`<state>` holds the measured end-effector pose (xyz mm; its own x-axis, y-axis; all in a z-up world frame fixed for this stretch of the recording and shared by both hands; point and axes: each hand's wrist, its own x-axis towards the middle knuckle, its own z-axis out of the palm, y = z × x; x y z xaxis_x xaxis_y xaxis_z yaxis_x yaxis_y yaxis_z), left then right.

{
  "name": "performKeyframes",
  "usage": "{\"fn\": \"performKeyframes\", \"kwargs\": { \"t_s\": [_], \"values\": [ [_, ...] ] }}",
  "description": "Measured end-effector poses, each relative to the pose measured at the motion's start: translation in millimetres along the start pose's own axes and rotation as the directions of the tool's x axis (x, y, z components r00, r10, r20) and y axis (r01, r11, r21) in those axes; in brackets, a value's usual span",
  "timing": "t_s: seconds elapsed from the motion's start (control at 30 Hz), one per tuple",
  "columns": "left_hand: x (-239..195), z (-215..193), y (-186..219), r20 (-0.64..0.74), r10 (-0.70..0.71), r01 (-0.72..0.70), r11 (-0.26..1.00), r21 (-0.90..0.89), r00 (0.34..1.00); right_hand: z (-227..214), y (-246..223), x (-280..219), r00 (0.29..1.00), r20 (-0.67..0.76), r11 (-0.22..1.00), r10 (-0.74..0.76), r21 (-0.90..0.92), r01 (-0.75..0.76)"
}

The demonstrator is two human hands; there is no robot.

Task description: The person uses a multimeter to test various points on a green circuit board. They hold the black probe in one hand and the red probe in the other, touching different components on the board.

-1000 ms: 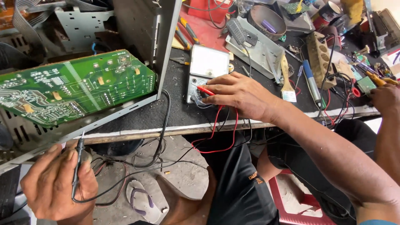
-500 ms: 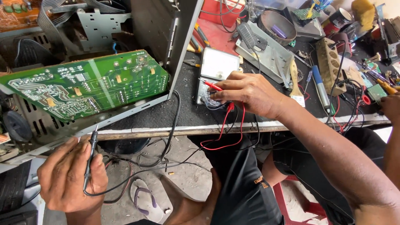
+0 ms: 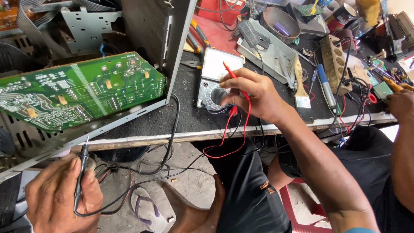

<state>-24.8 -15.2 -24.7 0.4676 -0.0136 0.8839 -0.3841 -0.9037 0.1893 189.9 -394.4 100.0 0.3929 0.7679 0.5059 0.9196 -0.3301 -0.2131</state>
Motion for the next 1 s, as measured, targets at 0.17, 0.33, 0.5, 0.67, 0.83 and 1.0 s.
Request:
{"fn": "performKeyframes", "kwargs": {
  "t_s": [0.17,0.33,0.5,0.67,0.83,1.0],
  "values": [
    [-5,-3,10,0.080,-0.107,0.106,0.994,0.017,0.991,0,-23,-12,0.902,-0.429,0.997,0.051,-0.032,-0.072],
    [28,13,22,-0.138,-0.062,0.047,0.993,-0.112,0.988,35,-67,-8,0.798,-0.570,0.980,0.195,0.146,-0.135],
    [23,26,18,-0.175,-0.075,0.042,0.982,-0.185,0.982,83,-100,6,0.907,-0.420,0.997,-0.024,0.053,0.051],
    [23,44,23,-0.145,-0.078,0.043,0.972,-0.229,0.986,112,-118,28,0.923,-0.337,0.977,-0.184,0.044,0.210],
    [52,29,39,-0.039,-0.036,0.023,0.956,-0.293,0.999,133,-120,34,0.880,-0.474,0.976,-0.036,0.173,0.132],
    [43,43,39,-0.097,-0.002,-0.023,0.966,-0.256,0.995,138,-106,40,0.809,-0.588,0.987,0.007,0.135,0.089]
  ]
}}
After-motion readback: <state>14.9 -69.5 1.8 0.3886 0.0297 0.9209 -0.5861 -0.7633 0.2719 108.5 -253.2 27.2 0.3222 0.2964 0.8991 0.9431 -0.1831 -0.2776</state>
